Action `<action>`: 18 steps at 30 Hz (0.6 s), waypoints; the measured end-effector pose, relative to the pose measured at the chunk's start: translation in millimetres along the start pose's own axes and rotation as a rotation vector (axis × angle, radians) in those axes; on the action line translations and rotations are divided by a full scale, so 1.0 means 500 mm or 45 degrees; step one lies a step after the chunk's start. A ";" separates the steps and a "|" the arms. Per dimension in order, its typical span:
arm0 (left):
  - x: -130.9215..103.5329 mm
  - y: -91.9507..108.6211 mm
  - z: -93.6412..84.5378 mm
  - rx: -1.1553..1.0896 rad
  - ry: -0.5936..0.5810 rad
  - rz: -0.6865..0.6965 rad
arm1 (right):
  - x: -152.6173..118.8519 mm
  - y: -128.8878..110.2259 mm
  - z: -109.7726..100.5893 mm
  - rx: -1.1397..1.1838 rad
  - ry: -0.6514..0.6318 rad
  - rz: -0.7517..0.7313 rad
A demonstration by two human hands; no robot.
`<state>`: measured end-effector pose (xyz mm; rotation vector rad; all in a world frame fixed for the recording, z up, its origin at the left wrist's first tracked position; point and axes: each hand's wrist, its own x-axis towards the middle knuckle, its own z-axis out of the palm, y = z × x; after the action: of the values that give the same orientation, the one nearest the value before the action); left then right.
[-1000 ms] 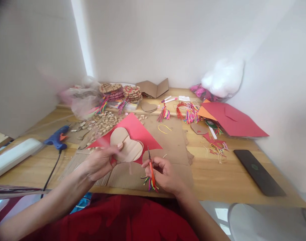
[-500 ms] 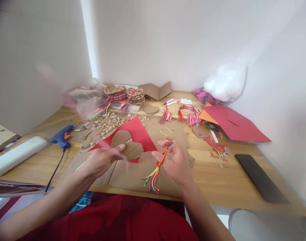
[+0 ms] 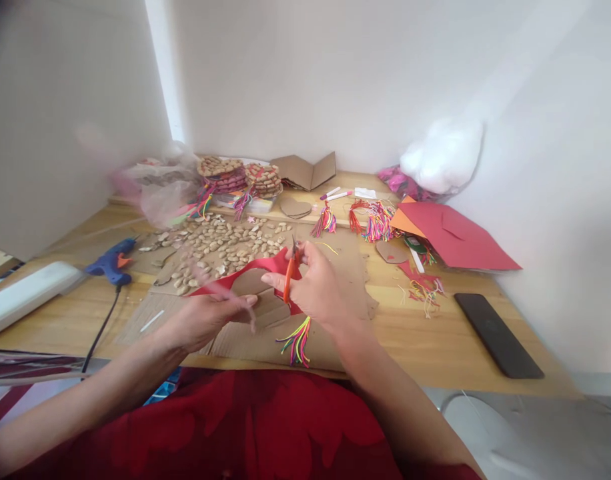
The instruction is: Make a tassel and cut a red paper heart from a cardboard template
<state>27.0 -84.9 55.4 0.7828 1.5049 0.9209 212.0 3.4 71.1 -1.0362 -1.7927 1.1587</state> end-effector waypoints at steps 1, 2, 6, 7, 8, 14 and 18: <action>0.000 -0.001 0.000 0.004 -0.025 0.005 | 0.000 -0.007 0.006 0.050 0.002 0.034; 0.000 -0.002 0.000 0.007 -0.031 0.010 | 0.000 -0.010 0.010 0.097 0.007 0.068; 0.002 -0.004 -0.004 0.039 0.048 0.021 | 0.014 0.006 0.000 0.247 0.099 0.099; 0.002 -0.004 -0.006 0.057 0.069 0.024 | 0.021 0.012 -0.011 0.282 0.126 0.075; 0.002 -0.003 -0.008 0.087 0.089 0.026 | 0.029 0.018 -0.024 0.314 0.143 0.040; -0.007 0.028 -0.009 0.221 -0.087 0.048 | 0.063 -0.012 -0.102 0.066 -0.159 -0.103; -0.010 0.058 0.008 0.043 -0.261 0.202 | 0.065 -0.054 -0.097 -0.448 -0.438 -0.379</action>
<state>30.9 -75.2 83.1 1.0023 1.2957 0.9042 236.2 41.4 116.6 -0.7505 -2.3939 0.8942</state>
